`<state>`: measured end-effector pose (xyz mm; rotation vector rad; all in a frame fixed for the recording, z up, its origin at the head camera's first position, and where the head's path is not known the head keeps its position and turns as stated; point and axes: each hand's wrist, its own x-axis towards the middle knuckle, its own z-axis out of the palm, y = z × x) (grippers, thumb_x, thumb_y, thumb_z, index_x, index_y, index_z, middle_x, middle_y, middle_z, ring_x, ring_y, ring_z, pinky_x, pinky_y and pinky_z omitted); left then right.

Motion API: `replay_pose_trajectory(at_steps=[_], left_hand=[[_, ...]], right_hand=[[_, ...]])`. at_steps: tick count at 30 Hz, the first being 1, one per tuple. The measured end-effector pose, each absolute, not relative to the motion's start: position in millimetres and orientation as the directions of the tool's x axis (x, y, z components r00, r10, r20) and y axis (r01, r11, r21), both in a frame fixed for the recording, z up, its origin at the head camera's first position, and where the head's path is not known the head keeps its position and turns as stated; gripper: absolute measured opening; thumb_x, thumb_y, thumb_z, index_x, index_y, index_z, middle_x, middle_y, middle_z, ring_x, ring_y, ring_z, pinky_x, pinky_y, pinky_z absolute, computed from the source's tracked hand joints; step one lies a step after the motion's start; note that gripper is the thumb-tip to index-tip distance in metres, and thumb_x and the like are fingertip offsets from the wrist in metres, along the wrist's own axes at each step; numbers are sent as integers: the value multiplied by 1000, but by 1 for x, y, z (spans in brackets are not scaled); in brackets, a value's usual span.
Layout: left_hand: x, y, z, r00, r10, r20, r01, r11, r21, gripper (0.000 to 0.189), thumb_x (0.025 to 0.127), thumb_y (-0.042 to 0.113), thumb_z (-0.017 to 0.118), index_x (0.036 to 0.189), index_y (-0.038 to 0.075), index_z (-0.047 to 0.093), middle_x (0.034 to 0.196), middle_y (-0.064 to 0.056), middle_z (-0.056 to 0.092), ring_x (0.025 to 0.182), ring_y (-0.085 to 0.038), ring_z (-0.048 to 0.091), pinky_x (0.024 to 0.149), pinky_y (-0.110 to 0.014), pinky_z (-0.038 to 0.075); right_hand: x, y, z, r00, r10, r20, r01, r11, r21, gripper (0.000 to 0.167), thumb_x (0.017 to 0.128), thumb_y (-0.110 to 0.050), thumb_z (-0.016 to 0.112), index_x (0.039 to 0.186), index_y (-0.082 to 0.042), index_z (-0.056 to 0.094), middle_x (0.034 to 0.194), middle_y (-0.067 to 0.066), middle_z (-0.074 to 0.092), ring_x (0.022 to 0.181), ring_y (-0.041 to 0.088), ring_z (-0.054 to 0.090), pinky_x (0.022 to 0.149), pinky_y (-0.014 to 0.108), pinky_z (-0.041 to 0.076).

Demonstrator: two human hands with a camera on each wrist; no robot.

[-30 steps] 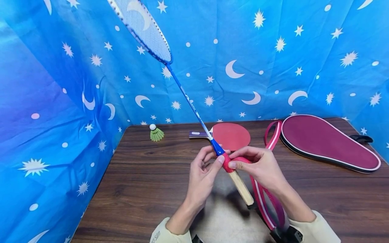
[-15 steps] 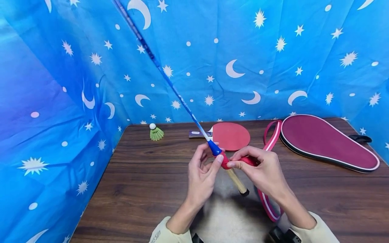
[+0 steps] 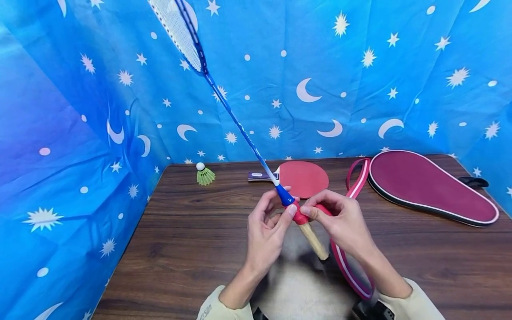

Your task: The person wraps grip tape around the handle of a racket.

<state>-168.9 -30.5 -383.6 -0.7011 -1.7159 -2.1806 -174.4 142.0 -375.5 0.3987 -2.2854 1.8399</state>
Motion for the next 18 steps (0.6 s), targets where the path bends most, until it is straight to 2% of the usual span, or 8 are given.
replay_pose_trajectory(at_steps=[3,7,10,12,15,18], left_hand=[[-170,-30,-385,-857,83,509,477,-251,843,35,96,-2,59,130,6,58,112,-14,68,104,-33,63,88,-35,53],[-169,-31,-381,-875,121,470,436,-227,871,39,98,-1,56,136,9,55,113,-16,67,106,-34,60,87,-28,49],[-164,-32,-371,-875,159,458,426,-201,882,44,96,-2,59,138,8,52,117,-17,66,109,-36,59,88,-30,48],[-160,-33,-364,-868,184,460,429,-186,884,48,92,-3,64,138,8,52,118,-17,66,106,-36,60,88,-32,49],[-158,-35,-356,-854,222,471,437,-186,880,54,86,-7,70,135,5,51,119,-17,66,104,-35,61,87,-33,50],[-158,-38,-354,-836,249,489,442,-221,869,52,82,-10,72,128,-1,49,117,-21,66,104,-38,62,88,-35,51]], right_hand=[[-177,141,-381,-960,-144,241,-258,111,-960,15,91,-15,71,97,-3,66,93,11,68,77,23,68,70,33,57],[-179,139,-387,-963,-174,204,-220,75,-973,17,91,-16,71,99,-2,65,92,13,68,72,20,67,65,31,57],[-178,139,-387,-958,-163,236,-251,76,-965,15,89,-13,73,97,-2,66,89,11,68,69,17,64,59,28,53],[-177,138,-386,-950,-151,273,-287,83,-954,12,88,-10,74,95,-3,67,85,10,67,65,15,59,54,26,47],[-174,139,-383,-936,-139,322,-336,89,-938,10,87,-6,74,93,-4,67,84,8,67,63,13,56,52,25,45],[-171,141,-379,-931,-152,331,-344,67,-936,8,87,-5,74,93,-4,68,96,9,71,79,15,65,56,24,49]])
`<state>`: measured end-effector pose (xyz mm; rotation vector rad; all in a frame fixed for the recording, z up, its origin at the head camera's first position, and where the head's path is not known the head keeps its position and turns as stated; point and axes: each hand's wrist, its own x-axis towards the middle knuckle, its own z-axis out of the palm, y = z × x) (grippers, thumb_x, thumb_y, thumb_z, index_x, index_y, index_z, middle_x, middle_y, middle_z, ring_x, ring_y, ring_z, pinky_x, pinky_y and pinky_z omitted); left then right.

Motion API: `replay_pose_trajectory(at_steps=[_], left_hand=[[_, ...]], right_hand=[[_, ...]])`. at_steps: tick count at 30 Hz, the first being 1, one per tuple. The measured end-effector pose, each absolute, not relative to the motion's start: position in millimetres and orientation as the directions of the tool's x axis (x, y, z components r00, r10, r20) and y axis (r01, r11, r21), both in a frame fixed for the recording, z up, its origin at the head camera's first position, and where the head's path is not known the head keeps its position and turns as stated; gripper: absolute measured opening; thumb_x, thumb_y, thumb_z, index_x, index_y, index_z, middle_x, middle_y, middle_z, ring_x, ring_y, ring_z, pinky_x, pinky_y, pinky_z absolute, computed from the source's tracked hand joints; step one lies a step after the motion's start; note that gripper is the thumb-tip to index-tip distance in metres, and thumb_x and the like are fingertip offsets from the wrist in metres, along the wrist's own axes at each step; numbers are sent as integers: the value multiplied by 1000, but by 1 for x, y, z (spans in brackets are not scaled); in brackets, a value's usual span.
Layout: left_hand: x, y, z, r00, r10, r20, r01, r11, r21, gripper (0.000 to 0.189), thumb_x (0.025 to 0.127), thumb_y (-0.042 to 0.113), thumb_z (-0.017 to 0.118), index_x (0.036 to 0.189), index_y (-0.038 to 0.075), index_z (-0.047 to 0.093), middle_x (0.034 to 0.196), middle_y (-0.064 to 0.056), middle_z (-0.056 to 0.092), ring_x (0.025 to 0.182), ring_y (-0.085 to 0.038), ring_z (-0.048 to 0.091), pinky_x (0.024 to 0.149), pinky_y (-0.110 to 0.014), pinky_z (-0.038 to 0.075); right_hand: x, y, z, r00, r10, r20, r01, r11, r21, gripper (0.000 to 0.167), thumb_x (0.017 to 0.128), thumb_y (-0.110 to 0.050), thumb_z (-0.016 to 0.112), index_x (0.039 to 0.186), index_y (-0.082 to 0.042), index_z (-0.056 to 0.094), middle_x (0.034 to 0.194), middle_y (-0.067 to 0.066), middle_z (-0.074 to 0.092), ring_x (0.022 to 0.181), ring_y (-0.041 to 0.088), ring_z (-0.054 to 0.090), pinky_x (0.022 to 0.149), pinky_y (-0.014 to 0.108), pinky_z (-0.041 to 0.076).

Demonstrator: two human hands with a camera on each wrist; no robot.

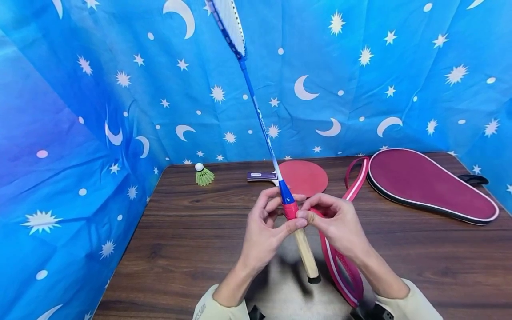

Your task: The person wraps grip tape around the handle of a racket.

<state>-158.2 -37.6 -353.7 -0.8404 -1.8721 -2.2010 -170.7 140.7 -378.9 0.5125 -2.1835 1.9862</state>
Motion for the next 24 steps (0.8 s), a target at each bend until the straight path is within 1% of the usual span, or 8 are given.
replay_pose_trajectory(at_steps=[2,4,6,9,12,16,20,24], left_hand=[[-159,-39,-354,-825,256,505,451,-241,859,50,81,-12,73,123,-4,47,114,-23,66,105,-42,62,90,-38,51],[-162,-40,-356,-814,258,520,462,-256,850,50,80,-13,73,121,-5,46,112,-24,67,105,-44,62,93,-43,50],[-165,-40,-361,-807,258,531,469,-264,842,50,80,-13,73,122,-4,46,113,-22,67,104,-42,63,94,-46,49],[-169,-39,-370,-809,243,535,466,-288,836,49,82,-11,71,125,-2,48,116,-18,66,103,-39,63,93,-45,50],[-171,-38,-376,-831,217,513,441,-306,844,49,84,-9,71,128,0,50,120,-15,61,99,-36,63,92,-43,51],[-172,-37,-379,-858,187,478,407,-319,856,49,85,-8,71,129,1,53,127,-14,58,97,-33,62,91,-42,51],[-172,-37,-380,-858,172,484,419,-310,853,48,85,-8,71,129,1,57,120,-15,62,96,-30,61,90,-41,52],[-171,-40,-381,-851,178,495,434,-294,852,47,85,-7,70,130,0,58,112,-19,63,97,-28,61,90,-38,52]], right_hand=[[-170,142,-377,-936,-170,309,-320,38,-947,9,87,-6,74,94,-2,69,106,9,72,96,20,68,63,26,54],[-170,145,-375,-941,-197,274,-280,3,-960,10,88,-6,73,96,-1,69,114,10,70,109,25,64,70,29,56],[-172,149,-375,-946,-225,235,-237,-21,-971,12,89,-7,72,98,0,68,114,12,69,110,26,64,72,31,56],[-175,155,-376,-937,-286,202,-197,-44,-979,15,91,-6,69,104,2,67,109,16,69,100,28,67,74,32,57],[-176,162,-376,-929,-333,165,-167,-22,-986,20,90,-7,70,109,1,67,104,18,69,92,31,69,75,35,57],[-175,166,-373,-922,-338,189,-219,54,-974,20,87,-7,74,106,-4,70,101,14,70,85,32,69,70,35,58],[-175,162,-371,-904,-316,288,-326,77,-942,15,85,-5,76,99,-7,71,96,10,71,78,27,68,63,32,56],[-173,157,-372,-908,-282,309,-344,81,-936,13,84,-5,77,95,-8,71,88,9,71,72,25,65,59,30,53]])
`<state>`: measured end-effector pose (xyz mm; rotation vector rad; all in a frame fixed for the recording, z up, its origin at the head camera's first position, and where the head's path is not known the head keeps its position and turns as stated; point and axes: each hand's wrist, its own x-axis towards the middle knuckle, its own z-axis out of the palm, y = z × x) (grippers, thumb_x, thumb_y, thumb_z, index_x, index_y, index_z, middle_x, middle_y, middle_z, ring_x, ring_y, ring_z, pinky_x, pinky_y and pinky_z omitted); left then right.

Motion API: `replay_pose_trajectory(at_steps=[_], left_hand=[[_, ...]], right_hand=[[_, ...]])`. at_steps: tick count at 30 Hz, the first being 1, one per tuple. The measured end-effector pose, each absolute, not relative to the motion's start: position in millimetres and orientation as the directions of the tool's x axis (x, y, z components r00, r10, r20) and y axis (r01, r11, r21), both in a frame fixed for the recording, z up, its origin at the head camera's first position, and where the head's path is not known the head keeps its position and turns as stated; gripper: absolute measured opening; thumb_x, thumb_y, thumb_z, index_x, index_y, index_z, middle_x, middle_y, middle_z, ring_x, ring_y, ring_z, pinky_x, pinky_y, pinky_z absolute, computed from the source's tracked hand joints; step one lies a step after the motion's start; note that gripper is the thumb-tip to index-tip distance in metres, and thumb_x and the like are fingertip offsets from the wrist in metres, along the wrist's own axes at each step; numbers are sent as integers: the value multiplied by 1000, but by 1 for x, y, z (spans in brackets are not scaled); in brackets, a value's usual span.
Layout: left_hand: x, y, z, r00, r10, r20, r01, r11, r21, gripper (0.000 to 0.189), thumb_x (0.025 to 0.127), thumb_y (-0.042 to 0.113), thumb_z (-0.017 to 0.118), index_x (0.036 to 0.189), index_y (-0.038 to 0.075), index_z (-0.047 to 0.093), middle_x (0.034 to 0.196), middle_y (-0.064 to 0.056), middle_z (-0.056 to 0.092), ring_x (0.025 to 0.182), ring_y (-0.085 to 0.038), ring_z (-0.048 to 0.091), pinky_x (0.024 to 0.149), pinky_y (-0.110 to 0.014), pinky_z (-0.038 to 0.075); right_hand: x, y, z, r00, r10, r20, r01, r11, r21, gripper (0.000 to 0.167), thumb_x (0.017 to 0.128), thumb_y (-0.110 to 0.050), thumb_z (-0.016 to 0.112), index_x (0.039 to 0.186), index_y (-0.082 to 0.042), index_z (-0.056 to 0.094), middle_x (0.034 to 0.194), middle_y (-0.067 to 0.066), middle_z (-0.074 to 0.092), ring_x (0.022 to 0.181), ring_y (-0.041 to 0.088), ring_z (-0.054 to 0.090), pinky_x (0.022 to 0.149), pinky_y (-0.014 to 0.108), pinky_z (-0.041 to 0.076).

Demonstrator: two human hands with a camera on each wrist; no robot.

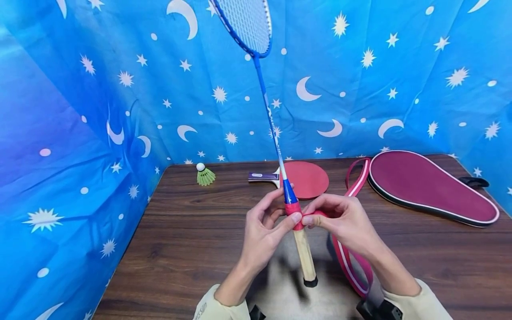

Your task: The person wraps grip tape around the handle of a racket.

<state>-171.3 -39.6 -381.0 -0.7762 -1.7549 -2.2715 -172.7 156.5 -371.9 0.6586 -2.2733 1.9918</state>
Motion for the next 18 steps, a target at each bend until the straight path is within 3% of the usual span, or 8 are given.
replay_pose_trajectory(at_steps=[4,11,18], left_hand=[[-171,-41,-381,-858,183,480,413,-310,856,49,86,-8,68,133,0,56,113,-22,63,100,-28,61,92,-36,51],[-169,-41,-380,-879,163,447,385,-310,869,47,89,-5,66,134,1,55,115,-21,63,102,-29,61,95,-36,49],[-168,-39,-379,-840,193,507,457,-252,853,43,93,-2,62,134,4,53,118,-14,67,100,-30,56,87,-32,42]], right_hand=[[-173,151,-374,-928,-265,261,-285,54,-957,13,86,-7,76,97,-4,69,85,12,70,74,29,67,65,35,56],[-177,149,-377,-935,-343,95,-107,15,-994,26,93,-14,69,112,1,62,99,18,69,88,32,69,77,44,57],[-175,154,-377,-937,-330,111,-130,35,-991,29,92,-13,70,118,-2,66,98,15,71,80,28,67,69,39,57]])
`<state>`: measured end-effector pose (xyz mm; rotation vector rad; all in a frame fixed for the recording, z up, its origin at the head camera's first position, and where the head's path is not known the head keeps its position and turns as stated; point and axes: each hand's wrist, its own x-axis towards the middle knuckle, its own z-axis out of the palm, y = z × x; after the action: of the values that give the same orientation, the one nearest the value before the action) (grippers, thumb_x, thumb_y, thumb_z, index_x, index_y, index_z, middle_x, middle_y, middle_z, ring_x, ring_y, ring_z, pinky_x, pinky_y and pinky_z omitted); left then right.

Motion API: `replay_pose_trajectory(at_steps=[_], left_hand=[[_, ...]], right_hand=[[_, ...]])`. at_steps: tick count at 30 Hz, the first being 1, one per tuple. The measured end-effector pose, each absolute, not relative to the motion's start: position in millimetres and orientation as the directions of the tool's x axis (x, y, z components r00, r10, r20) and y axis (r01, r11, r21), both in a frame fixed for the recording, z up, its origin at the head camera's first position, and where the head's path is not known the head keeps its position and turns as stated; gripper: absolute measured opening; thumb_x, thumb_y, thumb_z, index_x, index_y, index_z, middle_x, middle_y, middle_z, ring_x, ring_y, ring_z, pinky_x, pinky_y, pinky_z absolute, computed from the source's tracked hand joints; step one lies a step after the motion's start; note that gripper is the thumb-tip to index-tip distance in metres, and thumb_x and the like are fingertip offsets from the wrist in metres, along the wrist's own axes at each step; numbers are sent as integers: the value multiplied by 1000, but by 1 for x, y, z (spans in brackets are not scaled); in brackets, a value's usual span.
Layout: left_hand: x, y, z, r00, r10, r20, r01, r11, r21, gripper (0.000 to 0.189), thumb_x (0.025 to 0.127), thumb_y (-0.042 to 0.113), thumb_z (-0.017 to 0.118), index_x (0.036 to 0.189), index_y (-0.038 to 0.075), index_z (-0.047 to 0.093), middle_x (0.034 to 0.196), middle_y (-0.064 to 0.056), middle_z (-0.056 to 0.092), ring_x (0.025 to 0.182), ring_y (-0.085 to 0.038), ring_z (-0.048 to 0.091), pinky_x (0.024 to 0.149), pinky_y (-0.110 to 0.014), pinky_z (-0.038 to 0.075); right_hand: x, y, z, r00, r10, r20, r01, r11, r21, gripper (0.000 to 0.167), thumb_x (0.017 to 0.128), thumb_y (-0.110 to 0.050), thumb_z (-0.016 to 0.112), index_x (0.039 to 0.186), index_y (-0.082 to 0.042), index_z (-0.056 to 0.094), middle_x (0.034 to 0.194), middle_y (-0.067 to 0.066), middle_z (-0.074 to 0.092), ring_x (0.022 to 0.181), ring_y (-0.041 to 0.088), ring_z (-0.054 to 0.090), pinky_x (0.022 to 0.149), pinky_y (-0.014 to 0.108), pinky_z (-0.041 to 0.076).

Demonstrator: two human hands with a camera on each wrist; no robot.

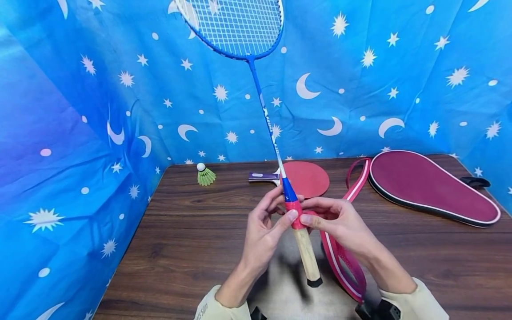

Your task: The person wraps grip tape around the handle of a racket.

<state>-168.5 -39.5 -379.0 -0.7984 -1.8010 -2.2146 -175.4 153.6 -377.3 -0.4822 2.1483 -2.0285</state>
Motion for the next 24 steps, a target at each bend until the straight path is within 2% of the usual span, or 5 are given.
replay_pose_trajectory(at_steps=[5,10,17,24], left_hand=[[-166,-37,-376,-811,248,530,460,-288,840,37,95,-2,58,131,2,49,125,-14,64,104,-32,56,87,-31,44],[-165,-36,-376,-823,291,488,395,-323,860,43,92,-2,64,132,4,50,125,-15,60,108,-33,59,89,-35,53],[-165,-37,-376,-829,282,482,397,-310,864,46,89,-5,67,132,1,53,118,-16,62,104,-32,60,85,-41,55],[-165,-37,-374,-807,244,538,463,-303,833,45,89,-6,66,131,1,54,119,-15,63,100,-35,62,84,-45,55]], right_hand=[[-173,159,-372,-934,-311,174,-207,77,-975,27,88,-10,74,114,-6,68,98,13,70,79,29,67,64,38,57],[-169,166,-366,-924,-313,218,-270,131,-954,25,87,-10,75,112,-10,69,101,9,69,83,30,66,66,35,56],[-170,167,-365,-916,-295,272,-326,152,-933,23,80,-6,81,99,-11,69,85,7,68,70,23,59,57,30,49],[-164,167,-356,-931,-264,250,-308,207,-929,24,77,-13,84,88,-12,63,75,7,60,59,18,51,48,30,42]])
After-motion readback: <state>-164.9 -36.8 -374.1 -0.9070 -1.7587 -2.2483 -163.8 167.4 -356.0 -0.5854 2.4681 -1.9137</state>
